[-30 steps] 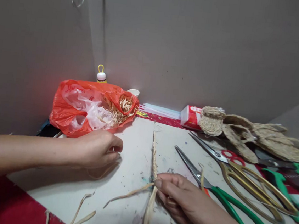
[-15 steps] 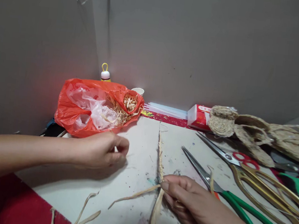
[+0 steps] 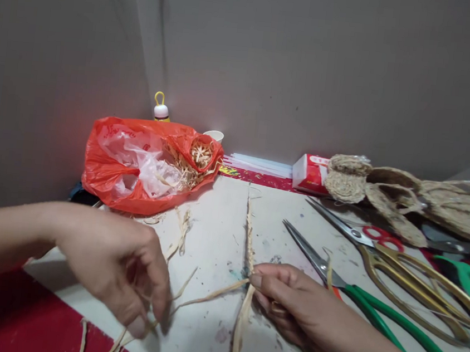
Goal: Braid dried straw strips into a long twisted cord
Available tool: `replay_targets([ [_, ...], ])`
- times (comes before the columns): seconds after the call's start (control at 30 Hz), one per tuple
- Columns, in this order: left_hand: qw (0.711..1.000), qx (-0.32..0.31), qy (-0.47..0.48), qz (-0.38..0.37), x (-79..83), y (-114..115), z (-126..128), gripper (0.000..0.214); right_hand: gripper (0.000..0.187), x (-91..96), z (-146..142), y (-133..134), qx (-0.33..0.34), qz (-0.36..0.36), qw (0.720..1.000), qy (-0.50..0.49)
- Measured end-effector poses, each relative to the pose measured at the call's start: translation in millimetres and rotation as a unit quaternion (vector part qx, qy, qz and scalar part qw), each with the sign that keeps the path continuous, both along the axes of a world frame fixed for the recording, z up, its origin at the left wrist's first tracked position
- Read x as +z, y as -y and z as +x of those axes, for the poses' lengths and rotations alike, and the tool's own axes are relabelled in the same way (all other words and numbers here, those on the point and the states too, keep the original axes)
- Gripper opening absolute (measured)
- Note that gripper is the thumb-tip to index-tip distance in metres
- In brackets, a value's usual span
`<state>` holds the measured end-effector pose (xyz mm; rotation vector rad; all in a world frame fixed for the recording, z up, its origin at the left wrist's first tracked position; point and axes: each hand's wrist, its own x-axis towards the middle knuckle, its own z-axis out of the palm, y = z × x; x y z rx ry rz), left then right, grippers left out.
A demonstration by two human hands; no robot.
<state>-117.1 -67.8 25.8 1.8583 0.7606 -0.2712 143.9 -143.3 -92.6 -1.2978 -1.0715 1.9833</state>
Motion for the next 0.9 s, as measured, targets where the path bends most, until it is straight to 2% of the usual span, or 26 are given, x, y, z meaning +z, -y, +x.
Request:
replay_targets([
  [0.07, 0.996, -0.011, -0.038, -0.083, 7.7, -11.4, 2.5, 0.023, 0.041, -2.1, 0.6, 0.5, 0.001, 0.002, 1.0, 0.004],
  [0.1, 0.995, 0.007, -0.037, -0.093, 8.9, -17.1, 3.5, 0.025, 0.041, -2.9, 0.9, 0.9, 0.001, 0.002, 1.0, 0.006],
  [0.17, 0.996, 0.056, -0.02, -0.062, 4.7, -25.8, 4.1, 0.029, 0.039, -4.1, 1.5, 1.5, 0.003, 0.0, 1.0, 0.011],
  [0.23, 0.997, 0.078, -0.023, 0.011, -6.9, -28.4, 3.5, 0.033, 0.038, -4.6, 2.0, 1.8, 0.006, -0.003, 1.0, 0.015],
  [0.3, 0.989, 0.066, -0.055, 0.121, -21.5, -23.8, 2.8, 0.034, 0.039, -5.0, 2.4, 1.8, 0.008, -0.002, 1.0, 0.018],
  [0.4, 0.951, 0.008, -0.09, 0.297, -39.3, -11.0, 3.6, 0.027, 0.042, -5.9, 2.5, 1.7, 0.004, 0.003, 1.0, 0.022],
  [0.47, 0.927, 0.005, -0.104, 0.36, -45.7, -6.1, 5.4, 0.022, 0.044, -6.4, 2.1, 1.8, 0.0, 0.002, 1.0, 0.026],
  [0.53, 0.931, 0.025, -0.113, 0.347, -49.6, -7.2, 7.5, 0.021, 0.044, -6.4, 1.2, 2.0, -0.002, 0.002, 1.0, 0.031],
  [0.67, 0.966, 0.072, -0.104, 0.227, -60.0, -19.5, 10.9, 0.028, 0.045, -5.2, -0.3, 1.9, -0.002, 0.007, 0.999, 0.032],
  [0.8, 0.983, 0.088, -0.065, 0.149, -63.5, -35.5, 12.9, 0.013, 0.045, -5.4, 0.4, 1.3, 0.006, 0.005, 0.999, 0.031],
  [0.87, 0.981, 0.084, -0.062, 0.161, -56.2, -44.5, 14.5, 0.01, 0.045, -6.1, 1.2, 1.0, 0.006, 0.003, 0.999, 0.036],
  [0.9, 0.974, 0.084, -0.068, 0.201, -51.1, -48.6, 15.5, 0.009, 0.045, -6.4, 1.5, 1.1, 0.004, 0.003, 0.999, 0.039],
])
